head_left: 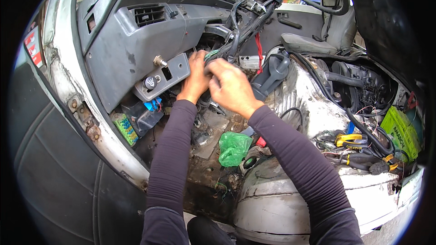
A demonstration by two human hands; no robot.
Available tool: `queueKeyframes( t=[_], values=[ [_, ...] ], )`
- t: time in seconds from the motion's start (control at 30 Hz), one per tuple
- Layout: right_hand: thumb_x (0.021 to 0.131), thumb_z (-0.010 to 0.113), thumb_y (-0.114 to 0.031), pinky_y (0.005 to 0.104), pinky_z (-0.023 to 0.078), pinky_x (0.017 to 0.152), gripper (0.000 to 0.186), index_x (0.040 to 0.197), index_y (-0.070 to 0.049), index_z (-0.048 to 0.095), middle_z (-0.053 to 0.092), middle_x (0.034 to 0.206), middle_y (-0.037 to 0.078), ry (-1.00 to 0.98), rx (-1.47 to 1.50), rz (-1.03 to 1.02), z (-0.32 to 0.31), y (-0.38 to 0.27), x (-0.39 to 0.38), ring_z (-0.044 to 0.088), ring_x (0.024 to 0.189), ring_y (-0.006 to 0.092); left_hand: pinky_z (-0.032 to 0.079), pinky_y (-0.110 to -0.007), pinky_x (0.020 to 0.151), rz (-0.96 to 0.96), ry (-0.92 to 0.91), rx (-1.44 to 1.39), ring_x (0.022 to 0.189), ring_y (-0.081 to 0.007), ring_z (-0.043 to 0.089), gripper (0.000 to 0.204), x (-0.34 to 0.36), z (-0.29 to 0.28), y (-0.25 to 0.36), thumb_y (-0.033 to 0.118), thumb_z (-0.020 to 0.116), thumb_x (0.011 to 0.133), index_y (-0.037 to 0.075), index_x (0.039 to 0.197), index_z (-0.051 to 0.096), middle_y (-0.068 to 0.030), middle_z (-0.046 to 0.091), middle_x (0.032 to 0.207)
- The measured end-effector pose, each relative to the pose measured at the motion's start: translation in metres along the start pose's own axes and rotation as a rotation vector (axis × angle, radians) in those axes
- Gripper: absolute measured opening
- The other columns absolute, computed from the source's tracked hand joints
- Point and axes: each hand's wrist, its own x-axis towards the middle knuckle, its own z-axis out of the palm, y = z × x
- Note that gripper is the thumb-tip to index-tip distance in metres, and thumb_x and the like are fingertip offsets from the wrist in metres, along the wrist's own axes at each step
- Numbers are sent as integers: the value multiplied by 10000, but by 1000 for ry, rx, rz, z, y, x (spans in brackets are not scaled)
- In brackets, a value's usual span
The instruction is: The person works on the vehicle's interior wiring near the dashboard and steering column. They strip wire ends, connect wires, and secure them with a black corrugated conduit. Tools and a green plastic bag are visible on the floor.
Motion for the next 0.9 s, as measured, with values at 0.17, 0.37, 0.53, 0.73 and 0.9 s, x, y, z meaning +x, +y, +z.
queueKeyframes(
  t=[0.17,0.37,0.53,0.73,0.9],
  values=[
    [860,571,-22,532,553,880,334,1192,16,575,655,1128,234,-186,-94,244,2,-4,-1,664,1035,453,524,-467,919,-149,119,41,1043,-424,658,301,-13,-6,18,126,709,913,-8,1176,648,-242,680,1114],
    [850,560,-41,500,562,908,421,1239,8,711,734,1044,294,-193,-41,508,-1,7,2,716,987,438,515,-513,894,-350,12,163,1023,-439,673,374,-30,-11,27,284,737,925,23,1173,636,-234,702,1074],
    [825,545,87,321,578,797,588,1410,145,536,676,1272,304,-141,658,825,2,17,9,718,894,192,531,-421,827,-390,57,8,907,-314,713,393,-31,-8,31,390,668,1002,7,1093,662,-183,734,971],
    [882,599,69,318,576,760,452,1328,142,586,690,1186,185,5,1187,1012,-6,19,4,680,837,192,487,-503,813,-477,-17,-147,920,-476,646,435,-33,-17,33,423,466,1098,21,1069,629,-266,670,938],
    [944,693,-104,321,559,735,286,1171,70,677,703,994,104,-44,1073,1039,13,3,4,656,816,180,489,-504,814,-443,-41,-101,921,-469,653,431,-31,-24,35,420,455,1102,18,1058,603,-255,671,921]
  ],
)
